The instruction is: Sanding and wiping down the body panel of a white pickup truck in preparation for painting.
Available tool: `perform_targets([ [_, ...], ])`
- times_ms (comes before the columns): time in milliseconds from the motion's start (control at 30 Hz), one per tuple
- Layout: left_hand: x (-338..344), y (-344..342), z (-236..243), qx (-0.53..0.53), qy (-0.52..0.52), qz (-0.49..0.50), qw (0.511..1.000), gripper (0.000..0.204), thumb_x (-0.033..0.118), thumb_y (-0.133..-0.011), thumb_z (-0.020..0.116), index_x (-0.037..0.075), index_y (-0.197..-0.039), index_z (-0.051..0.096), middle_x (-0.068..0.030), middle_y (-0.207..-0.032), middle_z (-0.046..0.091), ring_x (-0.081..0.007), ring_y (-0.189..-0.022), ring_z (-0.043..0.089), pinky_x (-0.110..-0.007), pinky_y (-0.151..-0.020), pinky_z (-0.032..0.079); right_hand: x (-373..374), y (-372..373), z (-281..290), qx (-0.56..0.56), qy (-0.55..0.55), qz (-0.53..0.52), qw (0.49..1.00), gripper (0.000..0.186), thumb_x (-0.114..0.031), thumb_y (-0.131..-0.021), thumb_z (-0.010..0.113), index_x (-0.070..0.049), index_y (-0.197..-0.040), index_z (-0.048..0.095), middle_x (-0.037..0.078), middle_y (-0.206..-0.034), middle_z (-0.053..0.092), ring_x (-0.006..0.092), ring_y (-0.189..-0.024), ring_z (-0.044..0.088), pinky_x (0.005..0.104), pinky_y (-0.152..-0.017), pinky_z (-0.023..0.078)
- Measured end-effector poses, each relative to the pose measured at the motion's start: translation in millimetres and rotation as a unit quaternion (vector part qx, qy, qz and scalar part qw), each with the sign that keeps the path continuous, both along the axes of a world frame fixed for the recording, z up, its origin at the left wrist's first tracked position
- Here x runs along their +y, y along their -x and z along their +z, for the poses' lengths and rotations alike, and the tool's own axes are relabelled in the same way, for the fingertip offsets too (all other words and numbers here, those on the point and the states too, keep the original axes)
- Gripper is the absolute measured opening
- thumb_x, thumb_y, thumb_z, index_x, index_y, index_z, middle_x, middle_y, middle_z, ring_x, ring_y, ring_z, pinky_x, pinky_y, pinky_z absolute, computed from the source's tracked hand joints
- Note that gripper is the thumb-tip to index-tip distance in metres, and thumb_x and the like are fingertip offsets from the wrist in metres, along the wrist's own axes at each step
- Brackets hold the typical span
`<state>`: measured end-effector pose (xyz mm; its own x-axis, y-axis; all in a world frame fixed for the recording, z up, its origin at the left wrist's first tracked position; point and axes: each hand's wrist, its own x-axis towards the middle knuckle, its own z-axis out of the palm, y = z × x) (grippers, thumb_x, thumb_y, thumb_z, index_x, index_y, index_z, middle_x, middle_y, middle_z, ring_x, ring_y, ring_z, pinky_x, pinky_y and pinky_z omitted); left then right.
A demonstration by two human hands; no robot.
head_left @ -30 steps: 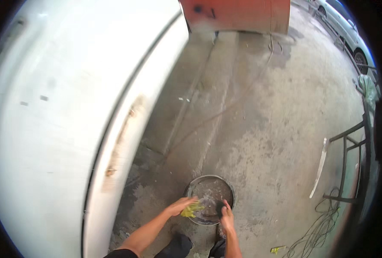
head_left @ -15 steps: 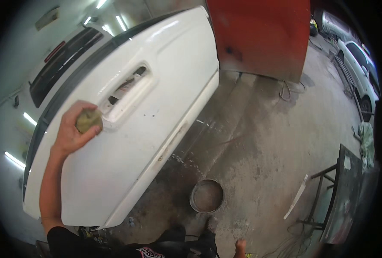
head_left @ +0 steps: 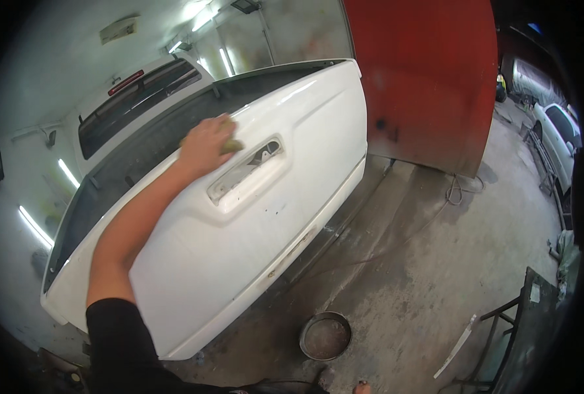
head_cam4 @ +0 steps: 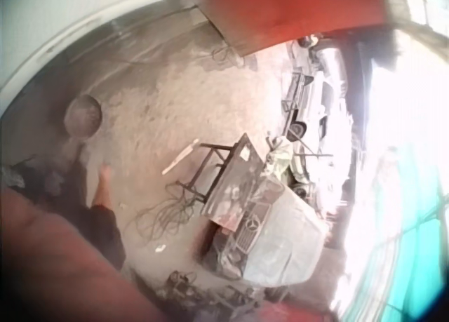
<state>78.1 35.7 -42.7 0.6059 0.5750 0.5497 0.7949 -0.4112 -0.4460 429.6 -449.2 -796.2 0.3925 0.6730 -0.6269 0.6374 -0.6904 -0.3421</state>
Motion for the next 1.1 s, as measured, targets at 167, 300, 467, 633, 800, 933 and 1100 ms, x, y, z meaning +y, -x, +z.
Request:
perform_targets([
  [167,27,15,9,0.11,0.039,0.034,0.993,0.052,0.036,-0.076,0.074,0.017,-0.123,0.06,-0.0092,-0.145,0.041,-0.0342,-0.132,0.04,-0.057,-0.105,0.037,131,92,176,0.169,-0.183,-0.054,0.967,0.048,-0.02,-0.097,0.043,0.004,-0.139,0.043,0.024,-0.135,0.053,0.0362,-0.128,0.049,0.0386,-0.106,0.037],
  [300,-23,28,13,0.153,0.096,-0.02,0.983,0.054,0.032,-0.071,0.077,0.017,-0.121,0.061,-0.0076,-0.147,0.039,-0.0355,-0.135,0.037,-0.064,-0.104,0.035,225,127,303,0.279,-0.388,-0.05,0.877,0.046,-0.019,-0.1,0.037,0.002,-0.14,0.042,0.024,-0.138,0.05,0.0356,-0.13,0.047,0.0384,-0.107,0.036],
  [467,-136,133,32,0.095,0.165,-0.028,0.981,0.063,0.019,-0.064,0.081,0.015,-0.123,0.058,-0.0133,-0.147,0.039,-0.0402,-0.131,0.041,-0.049,-0.107,0.038,335,214,487,0.339,-0.603,0.048,0.72,0.048,-0.004,-0.097,0.04,0.003,-0.144,0.034,0.021,-0.147,0.039,0.0317,-0.138,0.037,0.0366,-0.114,0.027],
  [633,-222,193,44,-0.004,0.227,0.021,0.974,0.075,0.017,-0.061,0.082,0.013,-0.131,0.054,-0.0197,-0.148,0.037,-0.0402,-0.132,0.041,-0.047,-0.108,0.036,390,305,612,0.414,-0.707,0.107,0.563,0.065,0.001,-0.091,0.048,-0.005,-0.151,0.024,0.017,-0.159,0.015,0.0308,-0.147,0.016,0.0431,-0.116,0.021],
  [800,-251,222,45,-0.033,0.222,0.078,0.971,0.082,0.018,-0.059,0.084,0.011,-0.134,0.051,-0.0216,-0.143,0.041,-0.0406,-0.129,0.045,-0.047,-0.105,0.039,366,387,619,0.196,-0.716,0.253,0.62,0.075,-0.014,-0.089,0.058,-0.007,-0.152,0.018,0.016,-0.159,0.014,0.0323,-0.147,0.015,0.0665,-0.111,0.013],
  [933,-252,216,46,-0.036,0.204,0.071,0.976,0.082,0.016,-0.059,0.083,0.011,-0.133,0.051,-0.0234,-0.138,0.044,-0.0415,-0.123,0.05,-0.046,-0.101,0.044,479,323,642,0.179,-0.768,0.034,0.614,0.058,-0.02,-0.096,0.052,-0.002,-0.146,0.03,0.02,-0.153,0.03,0.034,-0.144,0.024,0.0648,-0.11,0.016],
  [1100,-244,211,41,-0.055,0.213,0.052,0.974,0.081,0.013,-0.059,0.083,0.011,-0.133,0.051,-0.0252,-0.137,0.045,-0.0426,-0.121,0.051,-0.046,-0.099,0.045,495,318,651,0.258,-0.752,-0.067,0.603,0.055,-0.021,-0.101,0.041,0.002,-0.148,0.024,0.021,-0.156,0.021,0.0379,-0.146,0.016,0.0543,-0.116,0.011],
])
